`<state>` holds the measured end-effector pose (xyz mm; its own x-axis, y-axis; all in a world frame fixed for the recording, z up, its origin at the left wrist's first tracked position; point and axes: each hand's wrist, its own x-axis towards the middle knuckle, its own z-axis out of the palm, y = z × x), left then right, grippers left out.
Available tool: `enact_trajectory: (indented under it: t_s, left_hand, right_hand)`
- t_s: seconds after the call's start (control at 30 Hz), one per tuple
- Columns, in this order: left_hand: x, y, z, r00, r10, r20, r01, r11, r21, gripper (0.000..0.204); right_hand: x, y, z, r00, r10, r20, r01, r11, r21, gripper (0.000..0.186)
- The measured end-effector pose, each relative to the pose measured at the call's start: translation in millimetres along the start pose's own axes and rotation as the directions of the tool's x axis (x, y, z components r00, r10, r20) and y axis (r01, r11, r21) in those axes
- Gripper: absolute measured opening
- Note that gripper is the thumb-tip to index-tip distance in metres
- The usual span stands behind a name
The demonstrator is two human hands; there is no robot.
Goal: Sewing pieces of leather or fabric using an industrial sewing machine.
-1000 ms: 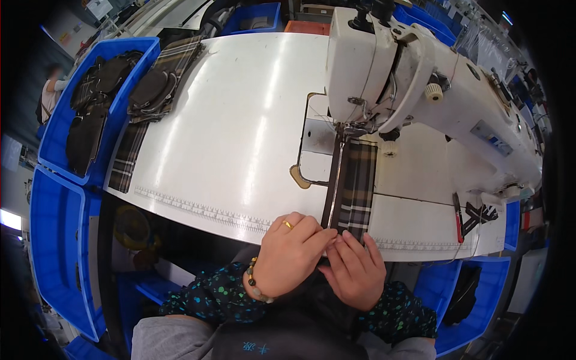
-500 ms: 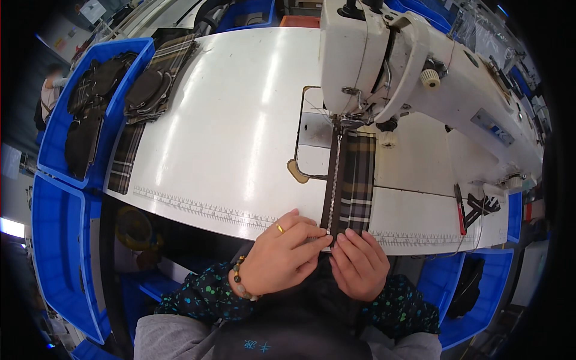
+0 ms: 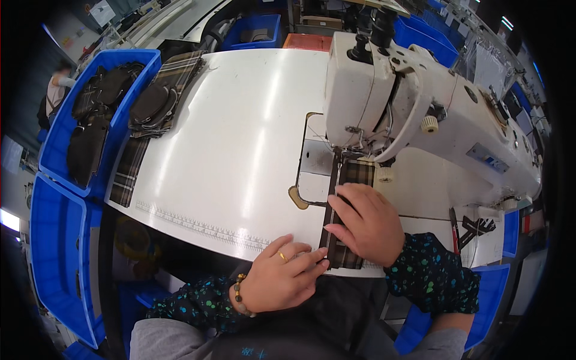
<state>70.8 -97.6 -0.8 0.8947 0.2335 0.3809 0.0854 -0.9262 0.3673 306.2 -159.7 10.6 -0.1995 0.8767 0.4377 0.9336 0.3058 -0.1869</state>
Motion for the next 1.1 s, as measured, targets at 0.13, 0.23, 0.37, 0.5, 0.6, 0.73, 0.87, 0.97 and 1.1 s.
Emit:
enact_trajectory:
  t_s: [0.13,0.23,0.37,0.5,0.6,0.73,0.87,0.97,1.1]
  left_hand:
    - [-4.2,-1.9,1.9,1.000,-0.006,0.012,0.006,0.999,-0.034,0.041]
    - [-10.5,-7.1,8.4,0.999,0.020,-0.034,-0.021,0.999,-0.030,0.042]
    - [-18.7,-7.6,14.7,0.996,0.014,-0.083,-0.024,0.993,-0.116,0.037]
    - [-23.8,-18.9,5.5,0.987,-0.009,-0.163,-0.029,0.973,-0.229,0.039]
    - [-37.5,-68.9,-34.3,0.975,-0.126,-0.181,0.147,0.983,0.110,0.042]
    - [-75.5,-174.9,-135.6,0.814,-0.267,-0.515,0.570,0.530,0.627,0.057]
    - [-115.0,-238.6,-227.9,0.467,-0.488,-0.738,0.884,0.265,0.384,0.060]
    - [-128.4,-250.3,-256.5,0.441,-0.611,-0.658,0.897,0.273,0.347,0.049]
    - [-126.6,-260.6,-240.0,0.566,-0.609,-0.556,0.765,0.136,0.630,0.020]
  right_hand:
    - [9.5,21.4,10.4,0.974,0.155,0.164,-0.153,0.988,-0.026,0.071]
    - [2.0,24.7,10.0,0.984,0.115,0.139,-0.107,0.992,-0.069,0.073]
    - [-2.3,24.0,7.0,0.979,0.105,0.175,-0.087,0.990,-0.109,0.082]
    - [-0.2,25.0,7.2,0.978,0.077,0.192,-0.056,0.992,-0.113,0.088]
    - [-1.5,25.8,7.9,0.969,0.105,0.225,-0.082,0.991,-0.109,0.091]
    - [-5.7,26.7,7.8,0.978,0.079,0.192,-0.057,0.991,-0.119,0.090]
    - [-7.3,28.1,9.0,0.980,0.077,0.182,-0.058,0.992,-0.108,0.088]
    - [-7.0,28.9,9.2,0.983,0.065,0.171,-0.046,0.993,-0.112,0.088]
    - [-6.8,29.5,10.6,0.985,0.053,0.166,-0.032,0.991,-0.127,0.089]
